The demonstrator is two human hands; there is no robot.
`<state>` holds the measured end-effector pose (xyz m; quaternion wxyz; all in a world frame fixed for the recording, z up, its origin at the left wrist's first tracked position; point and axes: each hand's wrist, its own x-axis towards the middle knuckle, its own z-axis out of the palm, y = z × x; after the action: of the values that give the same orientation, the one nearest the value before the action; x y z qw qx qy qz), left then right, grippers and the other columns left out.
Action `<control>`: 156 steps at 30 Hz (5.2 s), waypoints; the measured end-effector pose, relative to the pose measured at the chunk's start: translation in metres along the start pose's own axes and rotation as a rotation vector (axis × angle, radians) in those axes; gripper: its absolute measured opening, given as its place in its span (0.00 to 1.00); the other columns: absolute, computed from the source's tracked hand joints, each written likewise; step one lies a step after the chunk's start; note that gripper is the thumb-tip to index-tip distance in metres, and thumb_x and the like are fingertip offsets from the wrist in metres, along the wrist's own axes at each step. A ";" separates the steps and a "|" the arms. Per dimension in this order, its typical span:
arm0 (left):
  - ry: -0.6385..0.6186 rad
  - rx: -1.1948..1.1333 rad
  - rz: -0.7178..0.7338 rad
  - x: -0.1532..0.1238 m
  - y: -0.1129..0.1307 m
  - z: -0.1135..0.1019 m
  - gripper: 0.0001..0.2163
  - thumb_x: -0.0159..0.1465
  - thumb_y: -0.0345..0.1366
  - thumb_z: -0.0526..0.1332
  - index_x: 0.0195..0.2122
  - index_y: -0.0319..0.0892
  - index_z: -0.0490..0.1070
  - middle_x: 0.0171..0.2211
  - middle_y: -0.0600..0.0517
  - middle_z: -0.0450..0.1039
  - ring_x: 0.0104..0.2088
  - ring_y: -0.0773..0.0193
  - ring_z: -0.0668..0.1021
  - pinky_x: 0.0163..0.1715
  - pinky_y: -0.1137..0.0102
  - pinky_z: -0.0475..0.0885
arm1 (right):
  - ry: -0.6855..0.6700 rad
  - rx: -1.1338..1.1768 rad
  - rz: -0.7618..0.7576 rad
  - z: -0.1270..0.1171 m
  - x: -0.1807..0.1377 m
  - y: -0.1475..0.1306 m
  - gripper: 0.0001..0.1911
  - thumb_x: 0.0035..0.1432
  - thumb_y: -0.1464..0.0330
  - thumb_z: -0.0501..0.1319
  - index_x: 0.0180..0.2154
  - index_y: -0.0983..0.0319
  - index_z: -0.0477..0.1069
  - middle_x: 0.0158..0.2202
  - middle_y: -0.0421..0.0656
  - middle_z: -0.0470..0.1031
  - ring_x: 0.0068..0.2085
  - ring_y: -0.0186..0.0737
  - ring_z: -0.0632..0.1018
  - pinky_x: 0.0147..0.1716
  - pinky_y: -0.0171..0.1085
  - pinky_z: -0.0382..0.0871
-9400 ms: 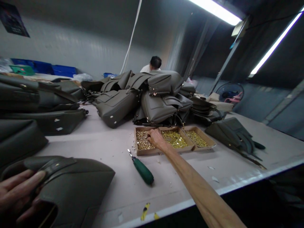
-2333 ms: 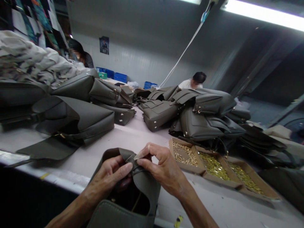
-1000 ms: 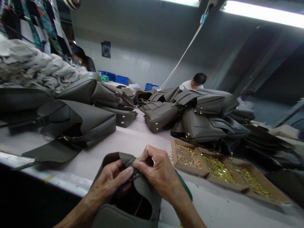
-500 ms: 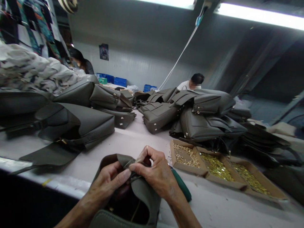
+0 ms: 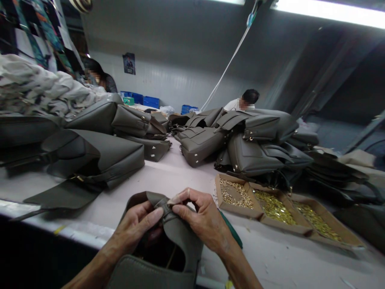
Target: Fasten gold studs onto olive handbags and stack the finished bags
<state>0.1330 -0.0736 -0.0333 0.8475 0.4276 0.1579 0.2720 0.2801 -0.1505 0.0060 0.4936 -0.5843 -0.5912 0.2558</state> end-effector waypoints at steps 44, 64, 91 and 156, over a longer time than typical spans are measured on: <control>-0.051 -0.104 0.039 0.016 -0.009 0.000 0.22 0.52 0.47 0.69 0.38 0.33 0.71 0.18 0.59 0.58 0.16 0.78 0.57 0.16 0.78 0.49 | 0.223 -0.059 0.030 0.016 0.004 -0.006 0.07 0.57 0.66 0.63 0.30 0.60 0.78 0.29 0.41 0.76 0.32 0.38 0.75 0.32 0.34 0.66; -0.019 -0.046 0.058 0.013 -0.002 0.006 0.21 0.49 0.48 0.71 0.34 0.35 0.72 0.23 0.55 0.64 0.19 0.76 0.61 0.18 0.77 0.55 | 0.074 -0.182 -0.013 -0.001 0.010 -0.013 0.05 0.57 0.67 0.64 0.36 0.60 0.74 0.29 0.39 0.71 0.32 0.36 0.72 0.32 0.33 0.65; -0.045 0.035 0.053 0.011 -0.004 0.009 0.21 0.52 0.46 0.69 0.39 0.34 0.74 0.25 0.53 0.65 0.21 0.75 0.62 0.20 0.78 0.55 | 0.142 0.144 0.166 0.005 0.009 -0.003 0.19 0.44 0.58 0.71 0.23 0.64 0.68 0.22 0.37 0.66 0.25 0.31 0.65 0.25 0.31 0.57; -0.100 0.020 0.029 0.008 -0.005 0.012 0.22 0.52 0.47 0.69 0.41 0.35 0.75 0.21 0.56 0.61 0.19 0.76 0.59 0.19 0.78 0.55 | 0.166 0.034 0.035 0.002 -0.008 0.002 0.09 0.57 0.64 0.64 0.28 0.62 0.73 0.27 0.39 0.71 0.30 0.35 0.70 0.31 0.33 0.62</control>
<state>0.1468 -0.0791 -0.0310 0.8459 0.4514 0.1119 0.2612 0.2780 -0.1567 0.0011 0.5463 -0.6053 -0.5334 0.2249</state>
